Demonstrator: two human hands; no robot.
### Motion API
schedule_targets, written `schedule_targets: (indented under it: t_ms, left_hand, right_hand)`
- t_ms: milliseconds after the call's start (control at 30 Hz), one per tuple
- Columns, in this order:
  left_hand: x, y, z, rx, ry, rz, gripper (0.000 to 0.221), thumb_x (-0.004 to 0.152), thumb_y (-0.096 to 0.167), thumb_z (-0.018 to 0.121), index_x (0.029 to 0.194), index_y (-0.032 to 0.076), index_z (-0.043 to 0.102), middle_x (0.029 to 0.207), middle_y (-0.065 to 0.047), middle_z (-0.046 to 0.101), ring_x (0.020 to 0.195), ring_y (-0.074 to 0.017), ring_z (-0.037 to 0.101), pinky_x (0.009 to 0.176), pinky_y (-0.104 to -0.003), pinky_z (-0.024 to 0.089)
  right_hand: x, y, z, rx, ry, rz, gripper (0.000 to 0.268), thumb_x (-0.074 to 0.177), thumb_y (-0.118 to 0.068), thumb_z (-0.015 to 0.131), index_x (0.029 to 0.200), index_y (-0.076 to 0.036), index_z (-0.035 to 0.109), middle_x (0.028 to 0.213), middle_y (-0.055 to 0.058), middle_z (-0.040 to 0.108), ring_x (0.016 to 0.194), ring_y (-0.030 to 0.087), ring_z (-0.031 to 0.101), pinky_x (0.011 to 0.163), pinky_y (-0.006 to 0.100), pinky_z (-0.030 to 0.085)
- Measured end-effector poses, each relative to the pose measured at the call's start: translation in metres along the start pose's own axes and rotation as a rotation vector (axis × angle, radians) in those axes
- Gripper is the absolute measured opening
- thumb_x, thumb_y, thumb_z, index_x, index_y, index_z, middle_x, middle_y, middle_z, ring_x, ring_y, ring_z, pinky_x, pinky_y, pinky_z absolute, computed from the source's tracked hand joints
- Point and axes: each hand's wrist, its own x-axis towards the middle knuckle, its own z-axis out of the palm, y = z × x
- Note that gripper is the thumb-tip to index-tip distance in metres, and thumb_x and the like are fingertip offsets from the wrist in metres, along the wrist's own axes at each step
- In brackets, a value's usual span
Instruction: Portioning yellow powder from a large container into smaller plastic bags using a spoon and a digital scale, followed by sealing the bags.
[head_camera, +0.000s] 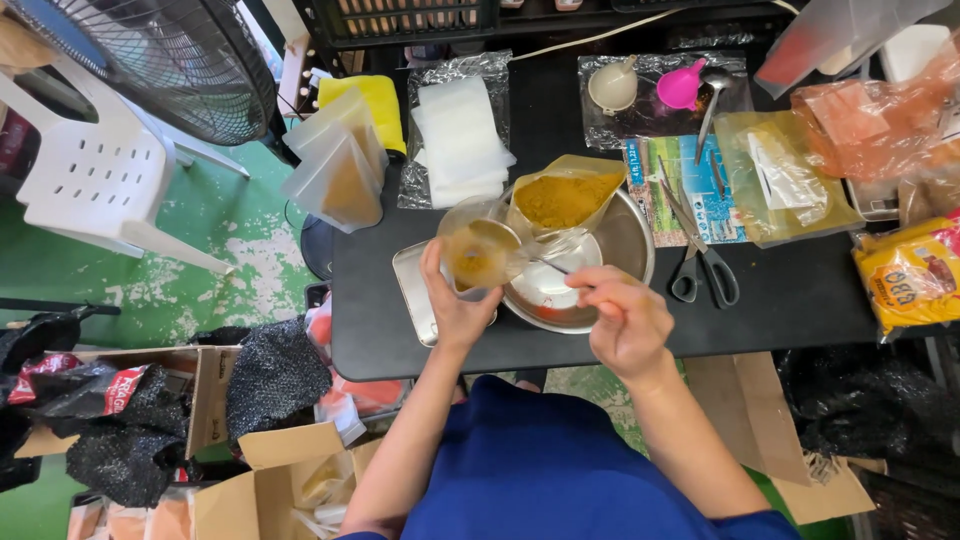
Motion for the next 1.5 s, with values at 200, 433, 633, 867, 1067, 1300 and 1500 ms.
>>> schedule_targets:
  t_ms: [200, 433, 633, 867, 1067, 1300, 1500]
  left_hand:
    - [0.001, -0.003, -0.003, -0.003, -0.013, -0.028, 0.102, 0.063, 0.001, 0.091, 0.149, 0.000, 0.035, 0.140, -0.020, 0.043, 0.134, -0.0411, 0.045, 0.112, -0.057, 0.038]
    - [0.001, -0.005, -0.014, 0.030, -0.035, -0.044, 0.100, 0.067, 0.001, 0.091, 0.150, 0.000, 0.035, 0.138, -0.019, 0.043, 0.132, -0.0394, 0.047, 0.111, -0.056, 0.038]
    - [-0.001, -0.006, -0.020, 0.051, -0.038, -0.072, 0.100, 0.067, 0.004, 0.092, 0.150, 0.000, 0.035, 0.136, -0.019, 0.044, 0.131, -0.0383, 0.048, 0.111, -0.055, 0.037]
    - [0.002, -0.003, -0.021, 0.026, -0.128, -0.105, 0.101, 0.069, 0.004, 0.092, 0.152, 0.004, 0.034, 0.138, -0.016, 0.043, 0.133, -0.0356, 0.047, 0.115, -0.056, 0.034]
    - [0.011, 0.003, -0.022, 0.008, -0.225, -0.151, 0.101, 0.069, 0.003, 0.091, 0.153, 0.005, 0.034, 0.139, -0.016, 0.043, 0.133, -0.0358, 0.047, 0.115, -0.059, 0.033]
    - [0.021, 0.019, -0.015, 0.060, -0.324, -0.223, 0.100, 0.066, 0.004, 0.090, 0.151, 0.007, 0.038, 0.139, -0.015, 0.045, 0.131, -0.0367, 0.049, 0.114, -0.059, 0.037]
    - [0.023, 0.022, -0.011, 0.113, -0.341, -0.257, 0.101, 0.066, 0.009, 0.091, 0.151, 0.006, 0.037, 0.141, -0.016, 0.044, 0.132, -0.0395, 0.049, 0.115, -0.061, 0.037]
  right_hand:
    - [-0.024, 0.015, -0.027, 0.060, 0.135, -0.010, 0.041, 0.113, -0.027, 0.035, 0.085, -0.002, 0.049, 0.076, 0.024, 0.071, 0.046, 0.022, 0.061, 0.049, 0.030, 0.054]
    - [-0.050, 0.102, -0.042, -0.514, 0.137, 0.186, 0.043, 0.117, -0.036, 0.037, 0.095, -0.005, 0.056, 0.074, 0.006, 0.074, 0.052, 0.023, 0.063, 0.061, 0.031, 0.051]
    - [-0.088, 0.119, -0.005, -0.398, 0.023, 0.332, 0.031, 0.117, -0.018, 0.038, 0.093, -0.004, 0.052, 0.083, 0.009, 0.072, 0.053, 0.021, 0.062, 0.056, 0.032, 0.051]
    - [-0.074, 0.127, -0.035, -0.246, 0.293, 0.637, 0.030, 0.117, -0.021, 0.028, 0.099, -0.006, 0.047, 0.081, 0.011, 0.070, 0.048, 0.017, 0.062, 0.051, 0.025, 0.048]
    - [-0.069, 0.136, -0.061, -0.086, 0.430, 0.705, 0.026, 0.117, -0.022, 0.029, 0.101, -0.007, 0.045, 0.081, 0.016, 0.067, 0.046, 0.018, 0.060, 0.049, 0.023, 0.048]
    - [-0.055, 0.133, -0.080, -0.037, 0.479, 0.725, 0.024, 0.116, -0.021, 0.030, 0.102, -0.007, 0.045, 0.081, 0.019, 0.065, 0.047, 0.021, 0.061, 0.049, 0.025, 0.053]
    - [-0.025, 0.106, -0.073, 0.051, 0.450, 0.696, 0.025, 0.117, -0.024, 0.030, 0.103, -0.008, 0.043, 0.082, 0.020, 0.064, 0.046, 0.019, 0.059, 0.050, 0.022, 0.052]
